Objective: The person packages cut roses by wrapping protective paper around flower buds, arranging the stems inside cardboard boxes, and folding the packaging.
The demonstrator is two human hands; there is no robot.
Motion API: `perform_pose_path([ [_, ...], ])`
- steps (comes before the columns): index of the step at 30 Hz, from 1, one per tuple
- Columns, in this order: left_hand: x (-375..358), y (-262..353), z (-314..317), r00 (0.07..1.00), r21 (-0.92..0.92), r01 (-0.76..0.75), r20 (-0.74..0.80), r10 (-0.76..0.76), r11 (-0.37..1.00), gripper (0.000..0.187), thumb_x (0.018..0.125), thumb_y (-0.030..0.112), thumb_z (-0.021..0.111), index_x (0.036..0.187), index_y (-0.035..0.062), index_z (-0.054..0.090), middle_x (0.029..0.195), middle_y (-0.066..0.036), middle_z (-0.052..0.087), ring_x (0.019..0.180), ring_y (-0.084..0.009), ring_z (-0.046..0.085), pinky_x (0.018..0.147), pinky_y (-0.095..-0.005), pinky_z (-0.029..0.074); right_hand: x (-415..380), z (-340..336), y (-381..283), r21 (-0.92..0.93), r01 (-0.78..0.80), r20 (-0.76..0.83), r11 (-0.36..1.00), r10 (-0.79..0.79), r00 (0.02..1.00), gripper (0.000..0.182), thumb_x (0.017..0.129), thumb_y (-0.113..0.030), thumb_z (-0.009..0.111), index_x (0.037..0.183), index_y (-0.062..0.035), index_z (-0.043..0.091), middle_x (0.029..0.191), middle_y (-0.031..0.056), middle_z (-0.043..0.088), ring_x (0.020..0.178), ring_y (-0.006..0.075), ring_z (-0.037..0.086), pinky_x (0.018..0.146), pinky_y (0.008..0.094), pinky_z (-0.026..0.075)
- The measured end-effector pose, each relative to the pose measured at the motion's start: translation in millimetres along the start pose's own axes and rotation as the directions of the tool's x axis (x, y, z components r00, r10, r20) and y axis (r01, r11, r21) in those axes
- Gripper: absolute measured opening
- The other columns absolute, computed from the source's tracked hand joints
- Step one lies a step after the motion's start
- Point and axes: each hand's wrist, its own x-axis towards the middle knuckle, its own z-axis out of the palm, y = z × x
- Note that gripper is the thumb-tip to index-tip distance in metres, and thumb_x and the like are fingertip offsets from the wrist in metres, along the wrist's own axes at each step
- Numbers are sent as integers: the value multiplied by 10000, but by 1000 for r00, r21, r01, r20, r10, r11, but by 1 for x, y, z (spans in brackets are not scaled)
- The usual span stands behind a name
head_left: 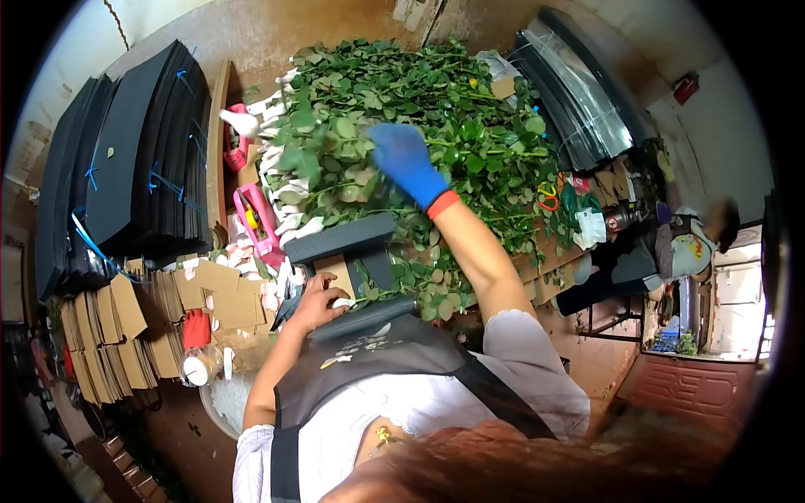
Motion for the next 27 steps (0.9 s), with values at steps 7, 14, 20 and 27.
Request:
perform_pose_path([
  [7,-4,-5,-1,999,-3,-42,-11,42,999,277,763,278,812,1017,175,771,1288,-177,521,1238,-377,479,1050,-436,402,3,-20,4,-48,40,18,998,-39,999,336,805,-109,637,1119,-209,704,1022,24,680,990,266,626,865,418,508],
  [14,-1,-5,-1,998,-55,13,55,-9,998,249,808,264,817,1019,147,759,1345,-162,521,1237,-337,508,1037,-403,426,-54,-135,-64,17,240,158,971,-239,958,437,812,-71,640,1221,-226,648,1007,20,653,920,264,601,810,417,476],
  [20,-5,-20,6,988,-339,-113,-138,69,934,870,759,207,881,1482,86,412,1484,-128,481,1300,-276,521,1117,-362,416,-171,-82,-9,109,-107,806,988,-25,591,404,858,-206,698,1256,-209,627,1033,123,697,977,326,676,836,466,537],
  [27,-7,-6,4,993,-248,44,-95,-70,968,618,745,205,884,1289,70,623,1166,-116,571,999,-290,645,806,-353,581,-236,9,40,-101,-241,929,965,178,325,298,889,-349,603,1112,-188,718,1022,164,710,934,376,676,839,491,543],
])
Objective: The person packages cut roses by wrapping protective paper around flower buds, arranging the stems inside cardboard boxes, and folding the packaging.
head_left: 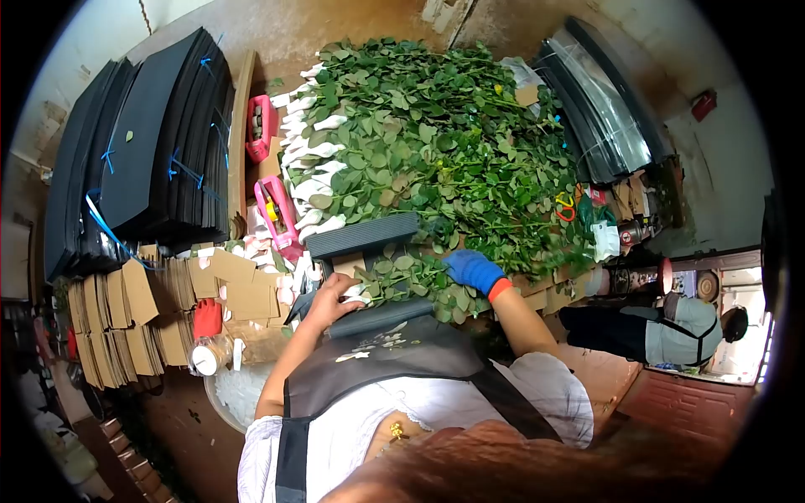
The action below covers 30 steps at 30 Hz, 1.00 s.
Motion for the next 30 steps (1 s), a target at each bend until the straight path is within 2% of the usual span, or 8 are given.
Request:
perform_pose_path([
  [7,4,8,-3,996,59,-17,84,12,998,414,887,235,747,1212,35,587,1122,-171,514,1000,-363,594,846,-406,519,-12,-119,-20,1,-123,-333,992,117,936,346,813,-414,725,1052,-166,689,1073,135,689,1040,344,652,899,467,518],
  [14,6,1,0,996,143,-75,50,69,987,290,901,211,706,1097,39,580,1119,-183,513,1038,-404,559,877,-441,479,137,-124,22,-279,-225,-598,934,14,801,325,758,-364,760,1007,-176,669,1042,118,679,1020,337,647,801,474,509],
  [19,6,3,-2,998,122,-35,51,29,992,293,887,202,715,1087,26,592,1100,-197,531,1013,-416,553,860,-451,475,95,-196,32,-106,144,-125,984,-157,980,303,787,-350,717,1037,-179,721,1046,104,726,983,320,677,874,432,536],
  [21,6,2,0,999,123,-22,47,16,992,298,885,199,716,1095,26,593,1102,-199,530,1016,-416,551,862,-449,473,79,-251,16,1,96,16,995,-96,995,339,820,-391,688,1093,-196,739,1135,96,730,1055,321,678,925,436,532],
  [23,6,7,-2,999,115,-14,42,9,993,303,877,192,725,1097,27,599,1105,-192,532,1015,-410,554,861,-445,476,111,-270,21,-1,-33,-209,999,32,977,339,839,-394,661,1085,-173,734,1074,125,737,935,324,702,852,443,554],
  [25,7,11,-4,999,110,-3,42,-2,994,295,878,187,723,1096,26,605,1095,-189,536,1007,-405,561,853,-439,481,149,-274,20,-149,-95,-442,984,20,897,360,899,-335,603,1221,-193,678,1234,117,692,1078,306,671,954,433,508],
  [28,6,6,-1,1000,114,-16,20,14,993,282,878,181,725,1090,27,621,1083,-182,546,996,-392,569,849,-431,486,246,-245,47,-505,-298,-544,810,-31,839,425,974,-282,505,1385,-187,559,1443,96,564,1299,294,549,1087,441,395],
  [30,5,-3,1,999,127,-45,17,43,991,278,877,184,730,1080,28,620,1081,-179,545,990,-391,567,845,-431,485,297,-248,52,-498,-335,-523,800,31,851,442,1006,-264,453,1436,-173,503,1522,80,475,1387,297,448,1137,454,318],
])
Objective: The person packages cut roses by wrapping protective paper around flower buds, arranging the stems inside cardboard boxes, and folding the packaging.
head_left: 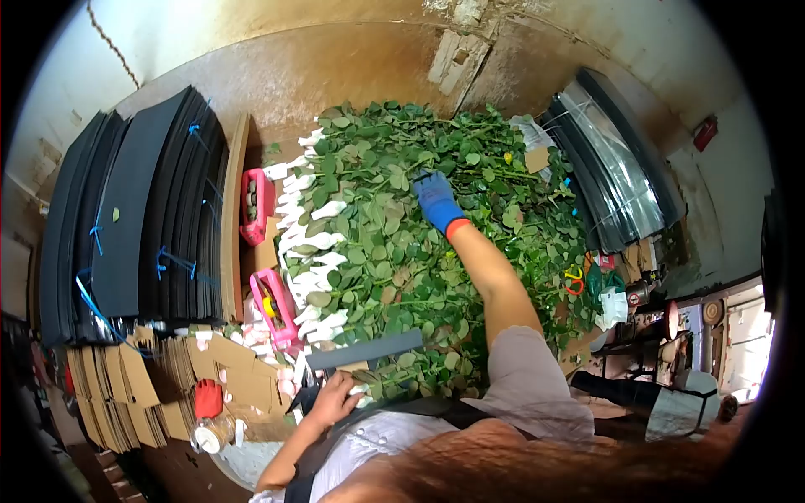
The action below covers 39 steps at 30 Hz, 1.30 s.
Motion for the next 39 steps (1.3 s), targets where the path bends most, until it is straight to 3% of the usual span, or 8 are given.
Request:
perform_pose_path([
  [10,2,5,1,999,-25,30,-23,-30,999,245,883,191,732,1033,36,618,1107,-175,554,1003,-397,569,840,-443,483,9,-18,21,316,-5,-39,949,18,999,523,782,-169,686,1293,-144,578,1255,161,645,1157,333,631,935,431,514],
  [19,3,9,-3,998,-14,57,-4,-57,998,252,893,203,721,1030,27,604,1139,-180,560,1027,-409,572,861,-450,486,-46,-248,131,415,100,-30,904,-96,995,396,778,-222,668,1166,-140,678,1038,197,710,979,378,684,851,461,562],
  [22,1,7,-2,997,-11,70,11,-70,997,247,895,201,717,1036,30,610,1138,-180,557,1030,-407,573,863,-451,486,-21,-189,133,390,342,-549,855,-82,832,369,849,-198,621,1208,-130,673,972,205,710,898,399,680,811,452,558],
  [25,0,9,-3,997,-9,80,17,-80,997,248,894,201,717,1039,30,612,1142,-181,555,1035,-405,575,865,-448,487,-23,-115,98,16,-72,-385,997,72,920,382,822,-136,614,1201,-141,654,1208,146,671,1143,339,590,958,549,447],
  [27,0,7,-3,998,-17,67,9,-67,998,250,894,201,717,1042,30,611,1142,-182,554,1036,-405,576,865,-446,488,-61,-87,68,97,63,-779,993,36,626,318,840,-147,582,1151,-99,631,1249,139,604,1112,304,575,943,511,439],
  [29,0,4,0,999,-35,36,-15,-36,999,252,894,201,716,1045,29,608,1138,-181,553,1034,-406,577,865,-444,488,-118,-118,32,556,70,-176,829,35,984,374,834,-343,636,1163,-164,640,1121,161,673,999,357,669,944,475,494],
  [31,-1,3,1,999,-25,33,-20,-34,999,267,889,189,727,1082,38,621,1120,-171,550,1009,-388,580,842,-429,491,-178,-99,12,721,170,-56,672,-188,981,499,818,-442,669,1234,-170,639,1134,163,683,1029,367,669,941,481,507],
  [39,4,13,-4,999,-75,53,5,-53,996,262,896,199,718,1060,29,606,1134,-181,553,1036,-411,567,870,-441,483,-236,-2,-32,2,351,-230,936,-341,911,806,869,-248,645,1587,-190,284,1582,162,369,1486,360,269,1218,564,166],
])
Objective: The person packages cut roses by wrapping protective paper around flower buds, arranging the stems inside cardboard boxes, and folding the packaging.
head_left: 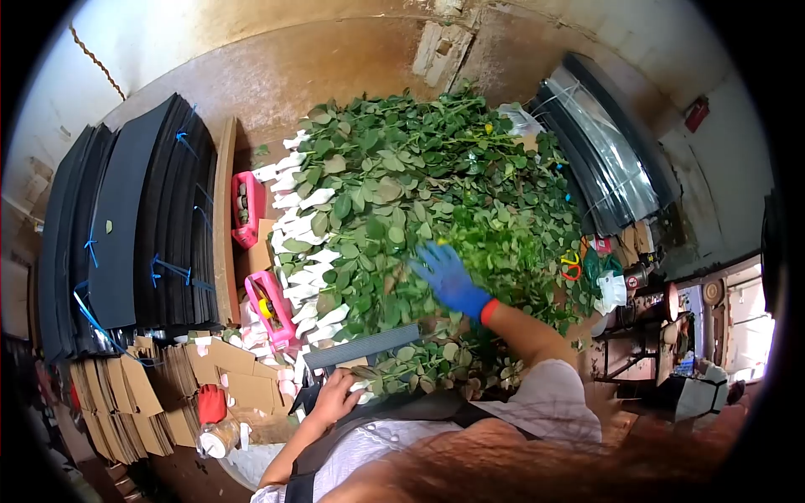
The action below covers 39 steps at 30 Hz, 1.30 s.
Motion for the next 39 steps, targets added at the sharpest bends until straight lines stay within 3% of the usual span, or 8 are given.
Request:
perform_pose_path([
  [5,-4,-7,3,1000,35,18,14,-19,999,271,892,204,722,1067,32,608,1135,-184,549,1037,-408,567,871,-437,484,53,20,21,-109,-93,-126,990,79,989,725,910,-290,622,1569,-260,322,1562,131,402,1453,356,332,1228,531,184],
  [12,2,-2,0,999,39,35,23,-36,999,277,868,215,737,1043,40,612,1121,-163,555,1006,-394,581,845,-430,494,111,-121,102,573,-327,594,751,-105,798,625,840,-387,668,1424,-207,537,1344,154,579,1168,336,617,954,479,513],
  [14,-1,-6,2,997,32,65,37,-66,997,279,860,217,743,1035,43,613,1115,-157,557,992,-387,587,830,-427,499,158,-103,127,426,-206,134,881,164,977,442,918,-260,586,1355,-189,573,1253,144,625,1169,311,615,1012,449,476],
  [16,0,-3,2,998,36,56,9,-56,998,280,854,216,749,1022,40,609,1097,-161,557,973,-386,589,812,-424,502,208,-44,151,34,-188,-638,982,166,752,326,968,-166,498,1275,-183,605,1110,107,680,1124,273,628,1073,440,416],
  [22,-5,-9,9,996,48,85,-18,-84,995,274,854,207,757,984,28,594,1051,-171,551,936,-392,577,790,-431,492,243,-19,161,-23,-153,-141,988,149,979,285,953,-149,505,1207,-207,621,978,17,662,1005,231,628,1098,442,380],
  [26,-2,-6,5,997,41,72,-7,-72,997,271,859,209,751,996,23,608,1098,-182,571,979,-401,585,823,-443,499,162,-112,125,162,-180,-483,970,237,843,279,929,-143,547,1185,-225,624,916,33,643,985,229,629,967,401,444],
  [30,0,-3,2,996,87,83,20,-85,993,282,864,223,748,1016,27,615,1133,-179,572,1019,-401,584,851,-442,497,106,-98,74,161,-503,409,849,406,817,125,905,-241,629,967,-196,728,830,26,661,858,212,633,851,374,464],
  [39,1,0,1,999,51,53,-5,-53,997,263,859,186,754,1015,33,608,1082,-165,553,963,-377,575,794,-419,494,89,-218,11,164,11,-106,986,6,994,257,890,-226,638,1139,-171,668,845,18,653,817,228,662,811,393,513],
])
